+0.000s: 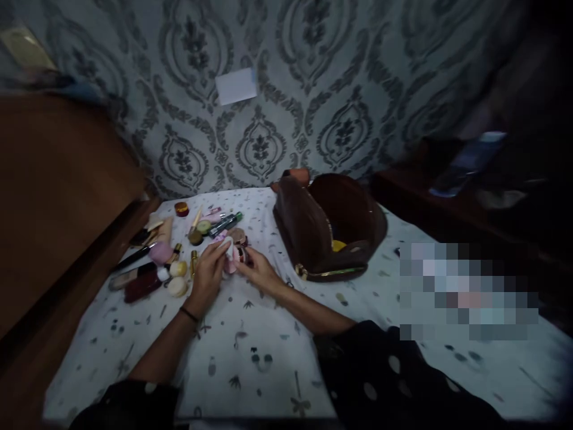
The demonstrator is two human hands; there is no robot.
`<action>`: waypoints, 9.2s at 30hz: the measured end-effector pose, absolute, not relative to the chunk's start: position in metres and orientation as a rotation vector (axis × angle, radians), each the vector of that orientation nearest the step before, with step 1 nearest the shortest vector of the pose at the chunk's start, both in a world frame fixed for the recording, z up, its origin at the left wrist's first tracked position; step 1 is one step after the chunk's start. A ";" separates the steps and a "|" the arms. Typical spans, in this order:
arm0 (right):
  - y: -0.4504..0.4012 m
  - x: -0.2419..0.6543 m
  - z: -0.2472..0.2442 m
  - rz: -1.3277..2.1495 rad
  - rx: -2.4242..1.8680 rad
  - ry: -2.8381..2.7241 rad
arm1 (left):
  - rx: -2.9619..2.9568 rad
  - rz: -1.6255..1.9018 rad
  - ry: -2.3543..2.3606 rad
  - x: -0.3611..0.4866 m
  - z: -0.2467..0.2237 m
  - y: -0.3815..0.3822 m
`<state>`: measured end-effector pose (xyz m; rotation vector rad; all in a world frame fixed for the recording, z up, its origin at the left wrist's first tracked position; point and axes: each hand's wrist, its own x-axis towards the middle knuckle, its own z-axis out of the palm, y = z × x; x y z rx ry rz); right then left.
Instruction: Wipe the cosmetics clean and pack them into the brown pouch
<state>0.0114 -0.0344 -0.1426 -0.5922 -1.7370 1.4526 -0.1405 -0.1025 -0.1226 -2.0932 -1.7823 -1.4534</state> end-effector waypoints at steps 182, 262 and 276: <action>-0.028 0.045 -0.138 0.799 -0.788 -2.237 | -2.394 -1.017 -1.883 -0.120 -0.107 -0.090; -0.027 0.043 -0.147 0.723 -0.763 -2.235 | -2.265 -0.744 -1.961 -0.142 -0.091 -0.094; -0.027 0.043 -0.146 0.730 -0.759 -2.256 | -2.402 -0.706 -1.872 -0.131 -0.092 -0.095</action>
